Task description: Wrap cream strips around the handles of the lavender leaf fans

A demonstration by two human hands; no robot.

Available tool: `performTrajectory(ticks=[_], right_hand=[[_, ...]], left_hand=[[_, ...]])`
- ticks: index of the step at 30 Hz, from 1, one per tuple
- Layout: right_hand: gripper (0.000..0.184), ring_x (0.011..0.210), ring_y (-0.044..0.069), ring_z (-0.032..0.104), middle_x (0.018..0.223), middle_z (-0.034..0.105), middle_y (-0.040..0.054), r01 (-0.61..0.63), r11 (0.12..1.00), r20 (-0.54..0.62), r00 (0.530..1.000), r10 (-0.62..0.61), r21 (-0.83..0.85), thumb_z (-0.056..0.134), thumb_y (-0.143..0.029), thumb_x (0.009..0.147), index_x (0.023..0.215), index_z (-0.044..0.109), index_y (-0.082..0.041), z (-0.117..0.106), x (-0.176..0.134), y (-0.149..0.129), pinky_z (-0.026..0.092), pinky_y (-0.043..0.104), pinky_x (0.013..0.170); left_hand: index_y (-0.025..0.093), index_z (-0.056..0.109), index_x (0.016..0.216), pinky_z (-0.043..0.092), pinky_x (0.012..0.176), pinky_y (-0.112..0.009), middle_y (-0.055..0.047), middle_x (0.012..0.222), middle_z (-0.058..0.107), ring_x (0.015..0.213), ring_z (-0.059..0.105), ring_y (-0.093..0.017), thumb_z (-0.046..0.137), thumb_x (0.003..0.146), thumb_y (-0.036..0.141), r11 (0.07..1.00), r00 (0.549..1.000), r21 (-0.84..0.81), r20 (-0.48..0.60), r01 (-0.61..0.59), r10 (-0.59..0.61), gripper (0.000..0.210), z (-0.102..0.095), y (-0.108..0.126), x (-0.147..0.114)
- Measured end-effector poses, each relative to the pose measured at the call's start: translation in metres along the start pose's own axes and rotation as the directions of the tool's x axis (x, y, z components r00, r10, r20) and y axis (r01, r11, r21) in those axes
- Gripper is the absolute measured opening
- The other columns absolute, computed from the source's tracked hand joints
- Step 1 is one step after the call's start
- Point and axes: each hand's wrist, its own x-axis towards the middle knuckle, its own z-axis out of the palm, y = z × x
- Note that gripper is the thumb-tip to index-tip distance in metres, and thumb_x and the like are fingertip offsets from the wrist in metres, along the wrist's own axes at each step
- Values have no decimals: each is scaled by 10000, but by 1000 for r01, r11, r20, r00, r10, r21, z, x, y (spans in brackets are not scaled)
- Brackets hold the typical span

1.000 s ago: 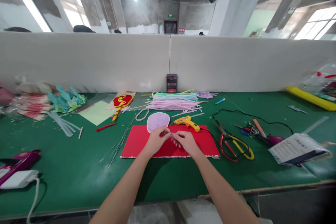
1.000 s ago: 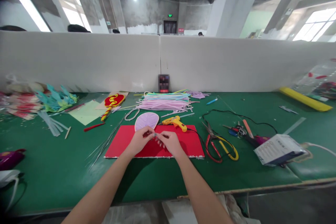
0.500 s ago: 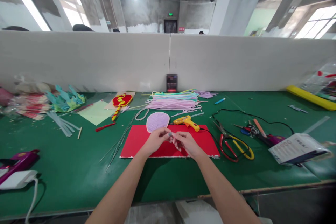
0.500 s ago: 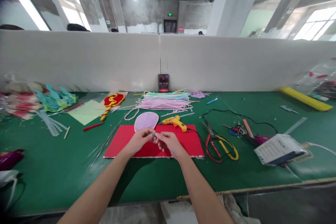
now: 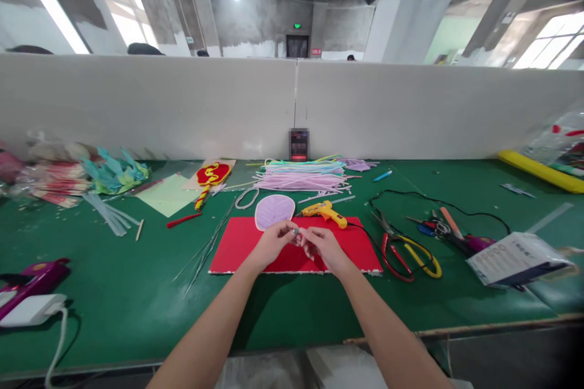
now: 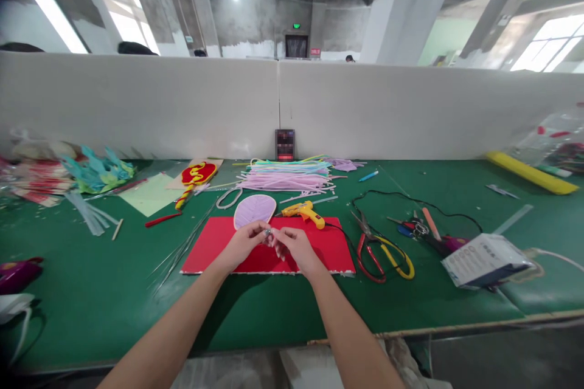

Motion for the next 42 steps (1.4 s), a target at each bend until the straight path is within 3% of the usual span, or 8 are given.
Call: performTrajectory(ticks=[18,27,42], right_hand=[[328,401,68,446,474,510,-27,2,1000,35,999,-1,-23,600,-457,708,577,559,-159,-2,1,3,300,199,387],[337,402,71,453,479,517,-26,74,980,18,997,-72,-182,570,-469,722,594,564,-157,-3,1,0,326,193,392],[335,420,73,474,502,533,-24,83,984,47,996,-76,-159,564,-454,736,585,551,-155,-3,1,-1,338,188,393]], left_hand=[[153,539,809,481,677,-277,11,670,596,641,584,-113,528,767,280,1000,1000,14,-21,-4,4,134,0,5,-1],[146,540,821,473,687,-290,1,686,602,664,586,-128,541,762,298,998,1000,61,13,-5,4,163,-1,3,-2],[136,544,818,459,681,-275,-9,692,592,667,574,-125,522,775,274,998,999,65,39,-22,20,146,-2,10,-4]])
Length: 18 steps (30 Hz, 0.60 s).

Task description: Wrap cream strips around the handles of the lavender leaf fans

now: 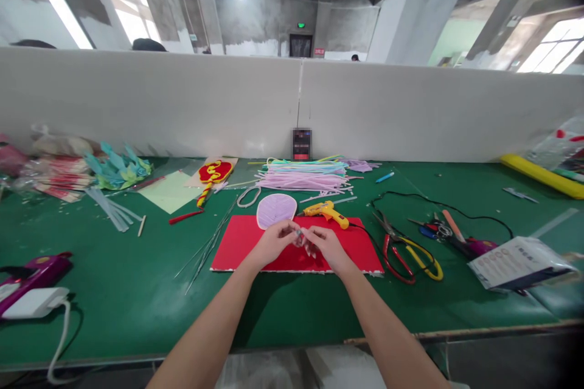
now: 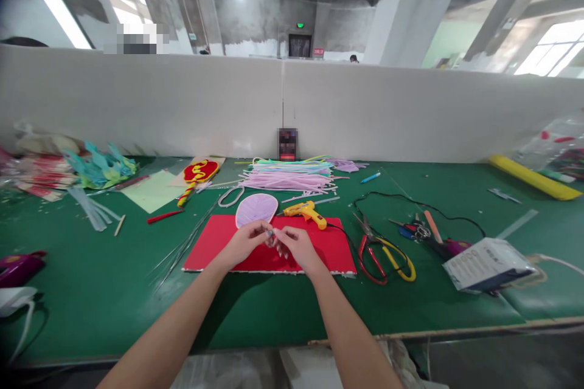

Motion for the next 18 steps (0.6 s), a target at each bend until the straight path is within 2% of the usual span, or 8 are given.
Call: performTrajectory(ticks=[10,13,16,17,18], right_hand=[[305,421,74,471,500,530,-26,-14,1000,34,999,14,-8,565,-440,743,632,564,-156,-1,0,7,344,188,398],[327,411,83,459,487,512,-27,-4,999,-29,1000,3,-48,531,-467,758,632,547,-166,-1,0,6,348,205,403],[334,467,119,495,539,543,-8,53,954,-191,975,-114,-296,497,-500,763,700,567,-179,-8,1,1,397,247,467],[322,520,136,518,598,572,6,67,897,-257,947,-196,-438,511,-498,754,755,583,-184,-14,0,-1,419,265,517],[311,606,153,543,706,602,30,71,805,-315,897,-310,-590,533,-487,743,802,594,-187,-20,0,-2,436,284,597]], left_hand=[[147,531,793,452,658,-260,7,669,583,637,569,-115,505,757,224,1000,999,7,-25,-22,22,89,0,0,0],[153,527,805,457,655,-259,14,646,579,625,573,-116,502,759,229,1000,997,2,-67,-30,30,93,-3,-4,1],[155,526,813,465,650,-268,11,633,585,614,582,-124,503,760,262,998,989,-42,-145,-41,34,121,-6,-11,5],[154,527,815,467,648,-270,10,631,586,609,582,-125,503,760,273,997,983,-57,-178,-45,34,133,-7,-13,6],[154,528,817,469,648,-273,9,631,587,609,584,-127,502,758,281,997,977,-67,-212,-48,33,143,-9,-15,8]])
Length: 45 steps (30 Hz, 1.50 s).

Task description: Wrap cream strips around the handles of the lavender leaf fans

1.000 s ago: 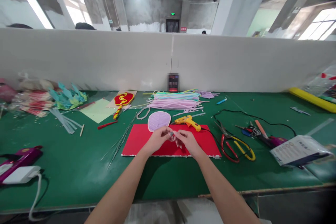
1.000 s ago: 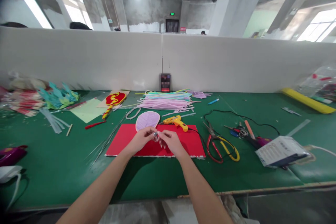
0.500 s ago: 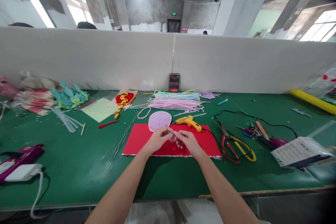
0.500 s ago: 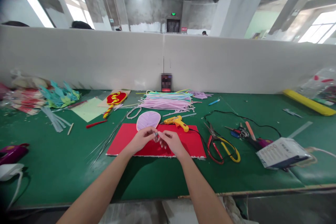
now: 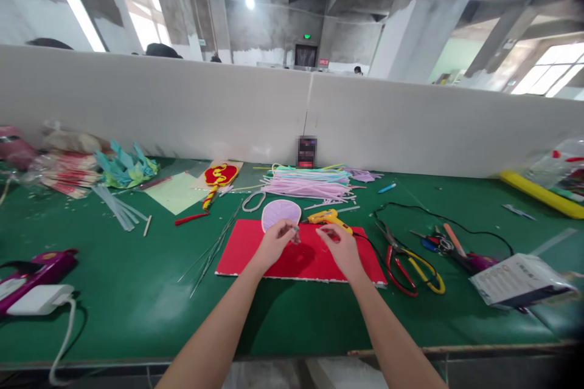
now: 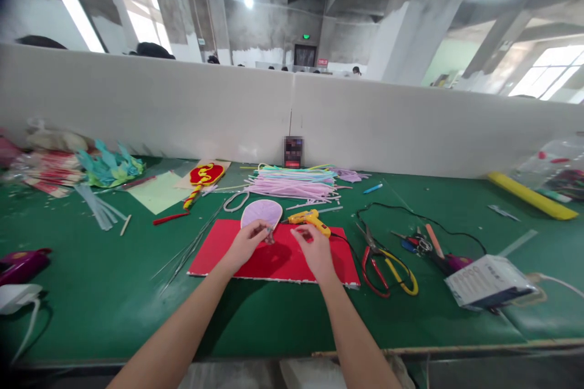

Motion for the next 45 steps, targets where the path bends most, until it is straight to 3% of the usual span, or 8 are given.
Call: performTrajectory(ticks=[4,8,11,15,20,29,39,45], right_hand=[[351,870,229,527,948,571,112,23,832,-194,968,-157,-554,503,-422,773,993,576,-159,-26,13,20,411,328,751],[314,775,217,537,820,584,104,-64,678,-107,994,-22,-733,498,-409,770,874,617,-138,-38,26,40,394,301,697],[255,700,190,529,746,567,74,-45,631,-62,998,-4,-774,505,-380,769,758,603,-146,-35,31,45,376,274,633],[214,692,173,503,745,536,60,56,613,-72,981,-182,-788,487,-336,787,681,547,-160,-35,30,41,372,267,653],[226,723,190,485,759,524,70,44,606,-172,940,-294,-795,446,-359,809,728,542,-170,-60,34,32,374,282,680],[316,654,179,524,772,550,70,-257,544,-353,933,-77,-799,454,-427,775,761,609,-151,-117,41,45,357,273,584],[301,706,199,577,792,598,103,-145,493,-126,989,72,-858,461,-375,791,817,639,-133,-88,37,70,379,270,590],[275,722,166,550,823,568,74,-63,510,-89,996,-26,-858,441,-347,808,817,634,-153,-89,30,70,394,245,639]], left_hand=[[157,535,810,477,660,-283,8,626,591,612,589,-136,499,745,291,999,990,34,-142,-10,15,154,-2,-4,4],[165,546,798,474,657,-287,11,611,597,599,587,-144,512,723,276,995,986,103,-165,-10,27,138,-1,-5,4],[168,548,787,470,652,-286,9,605,600,600,588,-150,508,725,271,991,992,135,-120,-14,30,127,0,-4,1],[173,543,796,470,652,-285,8,623,606,596,593,-148,495,740,274,988,993,154,-116,-12,30,125,-2,-3,0],[169,544,802,471,658,-288,-1,636,605,612,595,-151,483,749,267,986,990,168,-137,-6,29,127,-5,-8,2],[174,560,768,472,660,-292,5,613,610,603,596,-154,502,723,256,978,987,208,-159,12,22,110,-2,4,-1],[179,560,783,450,668,-288,1,625,614,607,590,-155,479,746,250,966,989,259,-141,1,36,114,-4,2,-2],[187,569,769,449,662,-288,4,612,616,609,588,-163,496,736,270,964,989,267,-142,5,35,115,-4,3,-2]])
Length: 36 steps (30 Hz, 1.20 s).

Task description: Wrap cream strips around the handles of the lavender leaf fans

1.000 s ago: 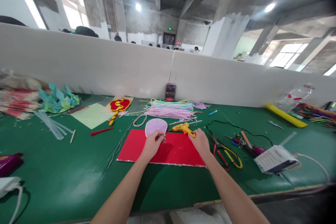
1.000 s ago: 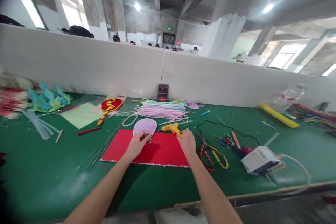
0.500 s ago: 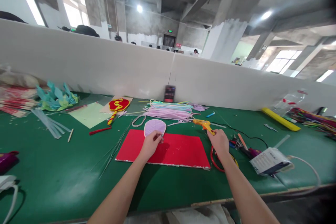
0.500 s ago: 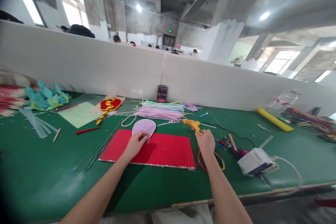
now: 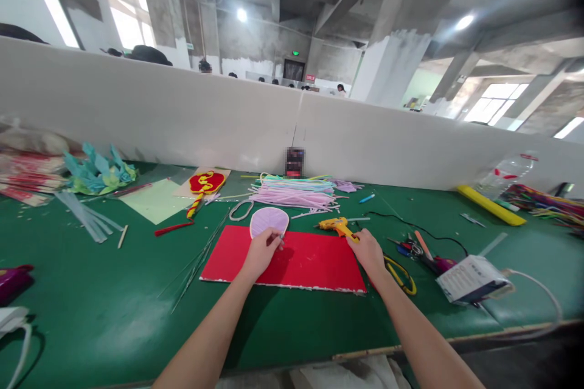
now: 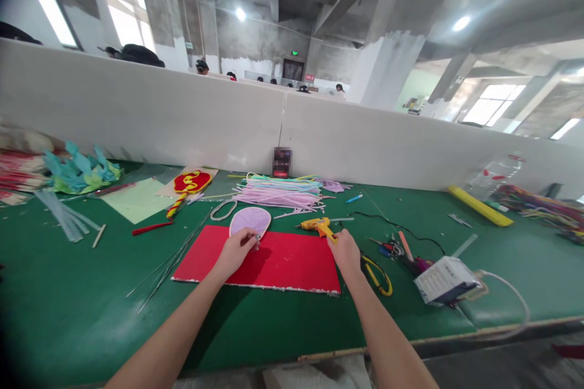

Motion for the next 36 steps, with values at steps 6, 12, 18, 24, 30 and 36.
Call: performTrajectory(ticks=[6,12,18,24,30,36], right_hand=[[296,879,194,482,894,521,78,91,994,-245,964,-105,-65,378,-351,848,994,562,-170,-5,-18,-7,394,243,660],[273,831,176,503,859,518,56,62,998,-225,972,-62,-8,411,-367,828,910,592,-179,-2,-16,-7,387,233,629],[320,659,168,544,792,565,73,-178,978,-130,973,191,106,478,-421,760,805,652,-157,-5,12,14,371,254,563],[409,683,228,592,811,637,131,-338,934,-21,939,343,118,451,-489,738,795,694,-164,-14,24,30,371,283,538],[376,692,234,595,853,627,152,-348,935,-22,937,350,63,447,-425,769,815,679,-134,-7,18,25,383,297,561],[347,765,206,566,929,591,133,-166,952,-153,966,210,258,414,-404,811,905,618,-140,-1,16,5,414,292,639]], left_hand=[[185,562,776,441,652,-279,7,622,616,606,592,-160,484,743,273,1000,1000,-7,-1,-3,3,122,0,1,-1],[190,557,787,435,669,-283,7,638,619,616,595,-163,475,749,263,1000,1000,5,-8,-9,9,116,-1,1,-1],[180,561,802,449,674,-283,-3,653,623,616,595,-157,476,750,263,999,1000,-37,7,13,-13,130,0,1,-1],[167,574,809,469,657,-281,-20,677,634,618,597,-152,477,755,289,995,1000,-97,20,14,-13,166,1,2,0],[168,572,820,475,659,-285,-23,697,636,613,597,-149,467,762,289,995,1000,-100,22,13,-11,170,1,-1,-1],[164,579,817,476,654,-291,-28,684,642,617,602,-160,471,754,291,997,999,-77,19,29,-27,178,1,3,0]])
